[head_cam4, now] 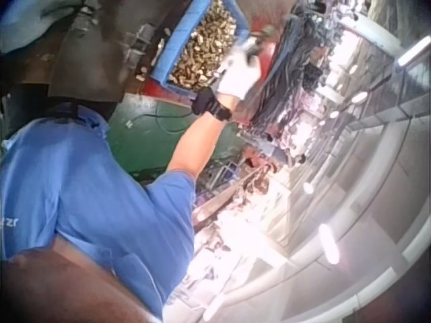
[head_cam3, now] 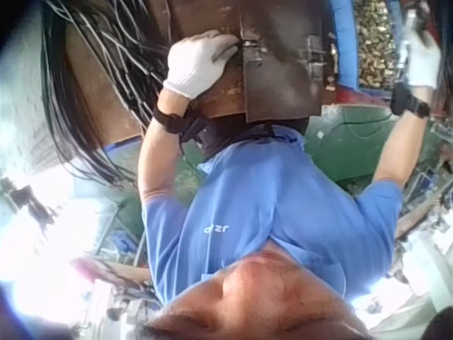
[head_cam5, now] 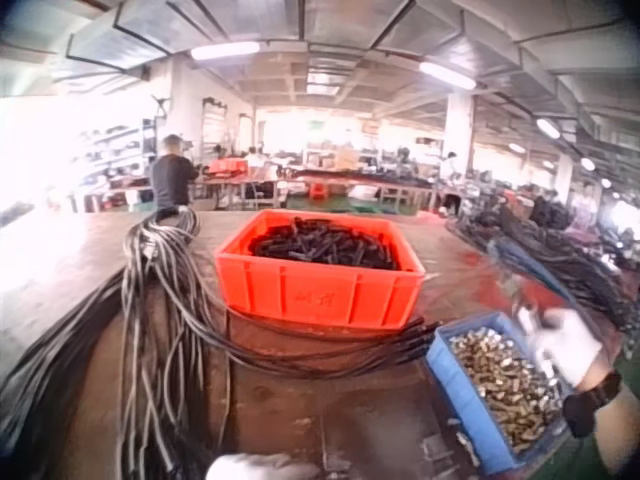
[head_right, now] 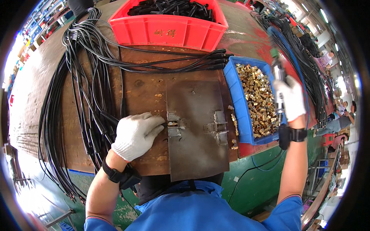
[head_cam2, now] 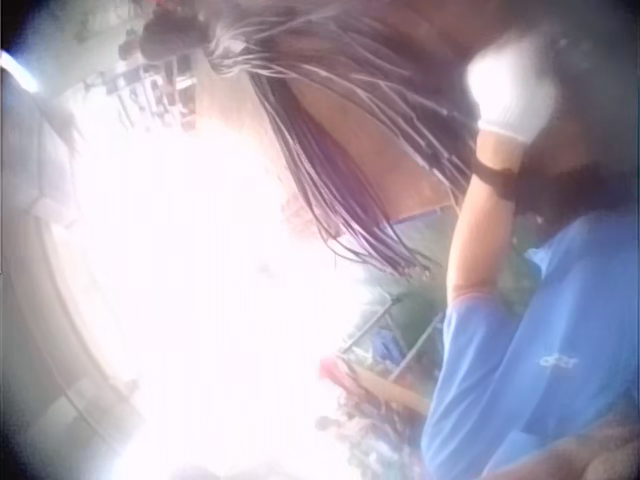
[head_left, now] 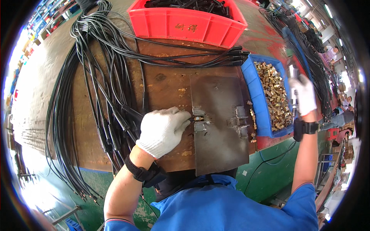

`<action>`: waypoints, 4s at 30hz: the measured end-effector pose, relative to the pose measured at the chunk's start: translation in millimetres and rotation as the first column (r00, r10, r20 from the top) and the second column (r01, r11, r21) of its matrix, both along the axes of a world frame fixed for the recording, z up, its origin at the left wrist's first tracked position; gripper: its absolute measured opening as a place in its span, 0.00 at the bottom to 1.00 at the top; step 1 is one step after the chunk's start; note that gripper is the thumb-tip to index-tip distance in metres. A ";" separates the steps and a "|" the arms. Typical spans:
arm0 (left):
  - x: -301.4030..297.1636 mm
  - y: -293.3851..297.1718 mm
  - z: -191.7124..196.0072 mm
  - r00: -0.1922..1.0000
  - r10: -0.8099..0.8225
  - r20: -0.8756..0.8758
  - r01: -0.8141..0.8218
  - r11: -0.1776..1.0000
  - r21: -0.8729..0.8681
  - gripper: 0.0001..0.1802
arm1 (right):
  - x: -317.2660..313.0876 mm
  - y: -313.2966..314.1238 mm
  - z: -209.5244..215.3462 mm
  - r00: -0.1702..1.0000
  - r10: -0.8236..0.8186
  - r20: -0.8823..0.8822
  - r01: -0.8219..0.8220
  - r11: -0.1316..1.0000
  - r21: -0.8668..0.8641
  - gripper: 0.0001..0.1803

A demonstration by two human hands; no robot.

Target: Crimping metal connectors onto electrical cables using a pneumatic crimping tool.

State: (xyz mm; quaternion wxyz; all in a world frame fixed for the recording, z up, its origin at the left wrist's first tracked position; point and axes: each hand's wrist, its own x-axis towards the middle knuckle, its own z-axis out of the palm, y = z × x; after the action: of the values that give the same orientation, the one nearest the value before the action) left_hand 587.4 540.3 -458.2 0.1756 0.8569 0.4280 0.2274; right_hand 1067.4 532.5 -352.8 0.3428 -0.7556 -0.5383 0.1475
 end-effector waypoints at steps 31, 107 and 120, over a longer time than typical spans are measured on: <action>-1.6 0.3 -4.8 1.000 0.017 0.006 -0.017 1.000 0.006 0.08 | -254.9 26.7 -46.6 0.222 0.746 -0.628 -0.624 0.603 0.497 0.20; 18.4 -9.9 73.4 0.998 0.001 0.062 -0.002 1.000 0.018 0.09 | -234.3 -24.5 -48.6 0.415 0.301 -0.858 -0.570 0.822 0.013 0.13; -5.2 10.8 86.4 0.993 0.111 -0.030 -0.100 0.966 0.239 0.34 | -212.8 -13.1 -37.5 0.397 0.260 -0.880 -0.475 0.879 0.045 0.14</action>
State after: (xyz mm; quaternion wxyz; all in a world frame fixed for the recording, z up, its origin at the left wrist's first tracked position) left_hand 582.2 551.1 -371.8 0.0503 0.8524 0.4465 0.2675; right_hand 854.6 519.4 -390.4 0.4409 -0.4694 -0.4257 0.6356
